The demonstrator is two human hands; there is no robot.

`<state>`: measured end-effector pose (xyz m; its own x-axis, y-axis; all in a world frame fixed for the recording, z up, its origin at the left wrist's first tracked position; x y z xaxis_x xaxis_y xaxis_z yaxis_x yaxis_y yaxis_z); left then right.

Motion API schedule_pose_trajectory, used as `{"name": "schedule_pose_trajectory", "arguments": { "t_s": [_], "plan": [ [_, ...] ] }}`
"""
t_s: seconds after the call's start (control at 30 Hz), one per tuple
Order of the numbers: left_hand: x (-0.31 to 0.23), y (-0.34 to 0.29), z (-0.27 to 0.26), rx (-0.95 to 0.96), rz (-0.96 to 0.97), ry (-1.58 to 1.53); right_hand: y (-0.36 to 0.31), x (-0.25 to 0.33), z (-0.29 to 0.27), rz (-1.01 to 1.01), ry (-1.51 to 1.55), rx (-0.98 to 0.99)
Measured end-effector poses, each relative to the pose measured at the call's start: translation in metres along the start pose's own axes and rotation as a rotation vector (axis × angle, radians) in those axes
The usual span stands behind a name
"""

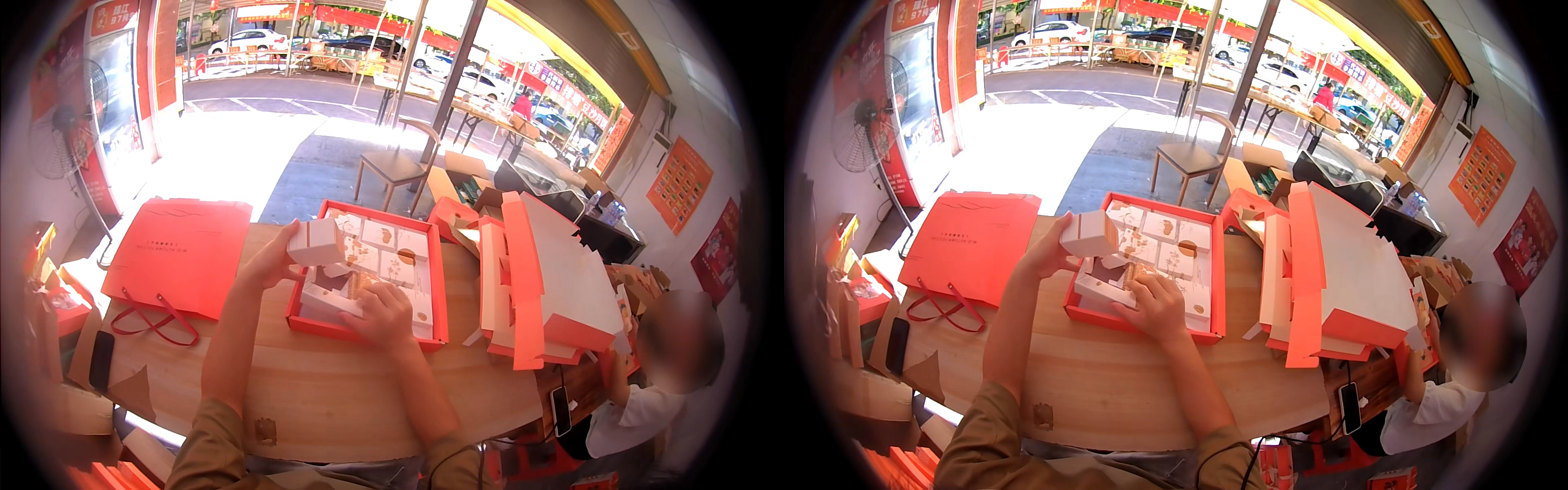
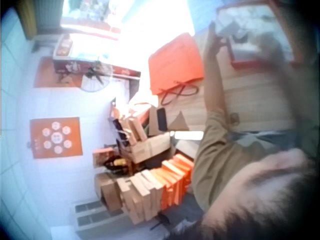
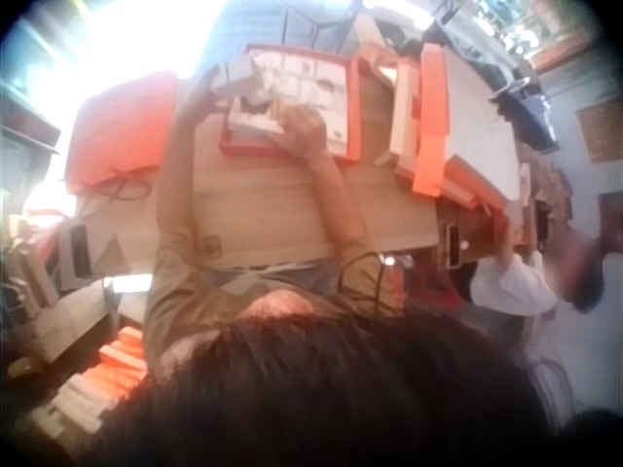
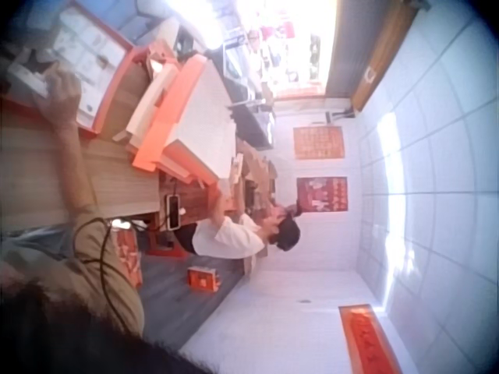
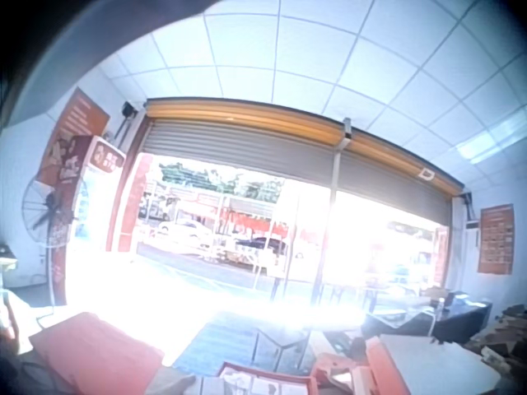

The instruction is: The person assembles cardboard gift boxes by folding the sides and inserting cardboard dividers into the main box frame.

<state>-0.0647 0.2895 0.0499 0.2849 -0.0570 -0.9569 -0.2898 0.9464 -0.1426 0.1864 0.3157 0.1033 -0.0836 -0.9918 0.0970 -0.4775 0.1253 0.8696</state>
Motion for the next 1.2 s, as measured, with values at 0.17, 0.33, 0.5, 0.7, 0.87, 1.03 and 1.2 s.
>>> {"name": "schedule_pose_trajectory", "arguments": {
  "t_s": [0.17, 0.33, 0.5, 0.7, 0.87, 1.03, 1.2],
  "plan": [
    [-0.007, -0.005, 0.010, -0.022, 0.023, -0.060, 0.006, -0.008, 0.007, 0.165, 0.073, 0.211],
    [-0.007, -0.001, 0.008, -0.016, 0.073, -0.097, -0.001, -0.013, 0.018, 0.214, 0.080, 0.412],
    [-0.029, -0.018, 0.023, -0.030, 0.160, -0.152, 0.005, -0.007, 0.012, 0.124, -0.022, 0.310],
    [-0.060, -0.037, 0.006, -0.240, 0.411, -0.103, 0.018, -0.014, -0.015, 0.168, -0.010, 0.170],
    [-0.044, -0.026, -0.043, -0.518, 0.402, 0.079, 0.028, -0.030, -0.048, 0.301, 0.021, 0.055],
    [0.021, 0.013, -0.024, -0.428, 0.226, -0.124, 0.026, -0.052, -0.075, 0.412, 0.127, -0.080],
    [0.053, 0.029, -0.009, -0.432, 0.377, -0.233, 0.021, -0.067, -0.082, 0.452, 0.188, -0.129]
  ]
}}
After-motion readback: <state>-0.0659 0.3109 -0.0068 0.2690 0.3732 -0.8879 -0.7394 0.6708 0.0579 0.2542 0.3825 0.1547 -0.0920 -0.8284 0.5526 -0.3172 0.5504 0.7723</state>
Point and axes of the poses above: each hand's wrist, its own y-axis towards the middle knuckle, its own z-axis out of the palm, x = y × z, the point moved 9 cm from there along y, towards the middle knuckle, and after that the axes turned 1 degree about -x, right-handed, at the moved point
